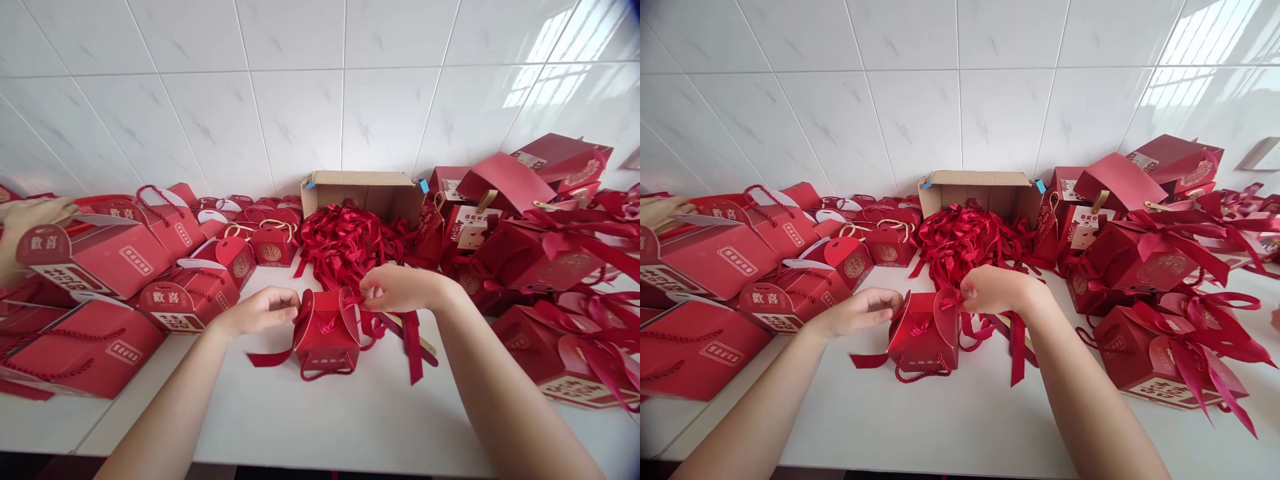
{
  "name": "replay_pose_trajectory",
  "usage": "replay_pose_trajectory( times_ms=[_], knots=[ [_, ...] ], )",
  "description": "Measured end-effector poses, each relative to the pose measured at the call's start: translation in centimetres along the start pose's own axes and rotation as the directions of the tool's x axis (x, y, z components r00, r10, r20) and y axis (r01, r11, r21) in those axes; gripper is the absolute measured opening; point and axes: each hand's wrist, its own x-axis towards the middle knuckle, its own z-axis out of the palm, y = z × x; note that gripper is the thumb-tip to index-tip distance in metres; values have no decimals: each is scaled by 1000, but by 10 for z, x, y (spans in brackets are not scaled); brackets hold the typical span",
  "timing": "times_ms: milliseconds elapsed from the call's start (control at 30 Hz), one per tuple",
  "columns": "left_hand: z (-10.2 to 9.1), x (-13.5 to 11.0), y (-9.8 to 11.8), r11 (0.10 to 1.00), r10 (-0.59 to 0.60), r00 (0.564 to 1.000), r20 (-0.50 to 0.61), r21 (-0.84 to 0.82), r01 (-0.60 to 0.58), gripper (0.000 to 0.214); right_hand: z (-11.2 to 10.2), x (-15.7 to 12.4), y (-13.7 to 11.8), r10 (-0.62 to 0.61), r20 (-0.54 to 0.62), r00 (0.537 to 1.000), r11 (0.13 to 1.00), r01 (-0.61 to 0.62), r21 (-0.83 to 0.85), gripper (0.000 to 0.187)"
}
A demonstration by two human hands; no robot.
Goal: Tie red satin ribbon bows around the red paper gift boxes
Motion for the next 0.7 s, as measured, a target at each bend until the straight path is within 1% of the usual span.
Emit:
replay_pose_trajectory(
  times_ms=[100, 167, 233, 300, 367, 433, 500, 567, 600, 633, 700],
  knots=[
    [1, -1, 0, 999, -37, 998, 45, -27, 38, 32, 3, 2, 2, -69, 2, 998, 998, 69, 12, 17],
    [4, -1, 2, 996, -89, 994, 68, -18, 90, 26, 5, 3, 4, -71, -22, 997, 997, 72, 11, 17],
    [6, -1, 6, 991, -132, 989, 65, 2, 132, 18, 6, 2, 4, -71, -58, 996, 997, 71, 0, 20],
    [6, -2, 9, 990, -144, 988, 55, 15, 143, 13, 7, 0, 4, -61, -95, 994, 998, 60, -14, 21],
    [3, -5, 9, 991, -135, 989, 62, 12, 135, 10, 10, -4, 3, -39, -133, 990, 999, 35, -31, 19],
    [-1, -11, 5, 987, -159, 986, 41, 30, 158, 13, 15, -9, 3, -3, -189, 982, 998, -8, -56, 15],
    [-6, -20, -1, 976, -207, 978, -3, 62, 206, 15, 24, -14, 6, 35, -255, 966, 995, -57, -81, 13],
    [-8, -30, -7, 962, -248, 967, -64, 102, 253, 13, 36, -20, 11, 44, -326, 944, 993, -77, -91, 12],
    [-7, -34, -9, 955, -252, 960, -123, 128, 267, 14, 43, -22, 14, 44, -361, 932, 993, -80, -85, 11],
    [-5, -39, -10, 946, -246, 947, -205, 160, 281, 15, 50, -25, 16, 50, -394, 918, 994, -83, -66, 11],
    [3, -50, -11, 922, -207, 900, -385, 232, 311, 20, 62, -32, 18, 68, -433, 899, 998, -61, 29, 19]
  ],
)
